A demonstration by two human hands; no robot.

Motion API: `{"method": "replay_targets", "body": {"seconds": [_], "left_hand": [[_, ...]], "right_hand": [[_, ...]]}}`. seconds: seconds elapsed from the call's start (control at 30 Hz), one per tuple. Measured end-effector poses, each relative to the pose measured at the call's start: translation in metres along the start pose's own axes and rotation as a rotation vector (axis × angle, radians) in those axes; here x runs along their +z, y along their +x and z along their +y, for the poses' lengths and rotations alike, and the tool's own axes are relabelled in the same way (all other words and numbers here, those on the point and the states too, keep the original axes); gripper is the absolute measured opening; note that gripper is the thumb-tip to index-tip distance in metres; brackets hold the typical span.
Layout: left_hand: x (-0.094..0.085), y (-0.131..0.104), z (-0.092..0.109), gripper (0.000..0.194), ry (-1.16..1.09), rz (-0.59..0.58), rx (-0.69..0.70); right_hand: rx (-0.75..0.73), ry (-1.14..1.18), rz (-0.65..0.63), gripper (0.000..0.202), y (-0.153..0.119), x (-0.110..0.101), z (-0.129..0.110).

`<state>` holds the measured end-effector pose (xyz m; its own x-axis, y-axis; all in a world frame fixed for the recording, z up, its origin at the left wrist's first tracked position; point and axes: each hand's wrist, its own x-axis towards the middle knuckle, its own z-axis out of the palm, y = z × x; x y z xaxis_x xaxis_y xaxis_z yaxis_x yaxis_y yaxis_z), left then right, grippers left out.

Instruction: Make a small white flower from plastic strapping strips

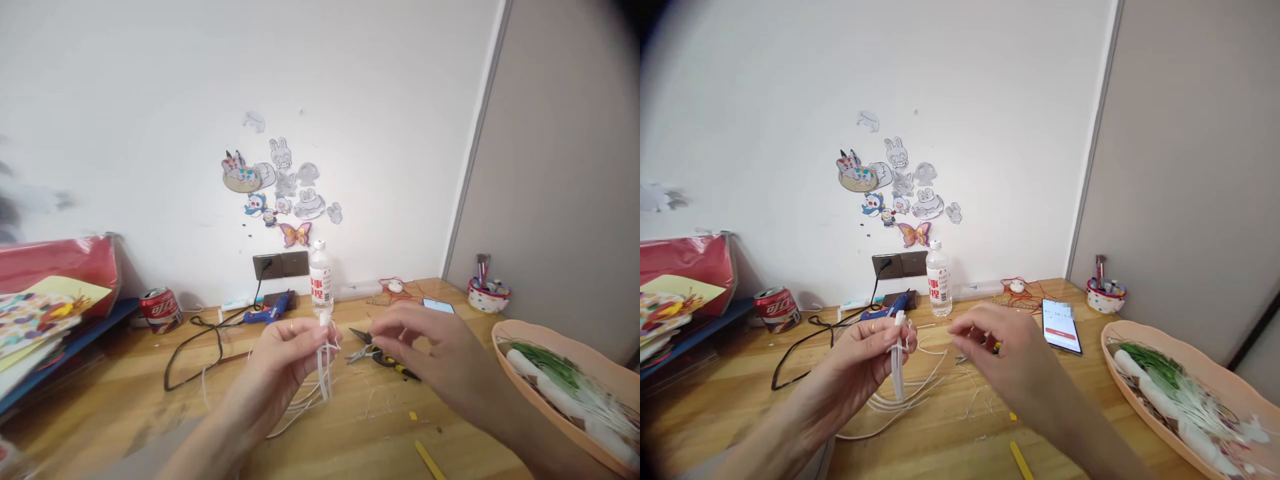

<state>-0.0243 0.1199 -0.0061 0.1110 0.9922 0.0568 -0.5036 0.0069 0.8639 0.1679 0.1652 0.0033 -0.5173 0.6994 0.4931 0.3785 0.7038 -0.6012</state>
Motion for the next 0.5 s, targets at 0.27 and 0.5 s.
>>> {"method": "replay_targets", "body": {"seconds": [0.27, 0.5], "left_hand": [[0.016, -0.015, -0.008, 0.010, 0.118, -0.082, 0.008], [0.022, -0.020, -0.008, 0.010, 0.146, -0.040, -0.022]], "right_hand": [[-0.415, -0.069, 0.175, 0.011, -0.018, 0.012, -0.025], [-0.426, 0.026, 0.166, 0.014, -0.016, 0.006, -0.029]]}}
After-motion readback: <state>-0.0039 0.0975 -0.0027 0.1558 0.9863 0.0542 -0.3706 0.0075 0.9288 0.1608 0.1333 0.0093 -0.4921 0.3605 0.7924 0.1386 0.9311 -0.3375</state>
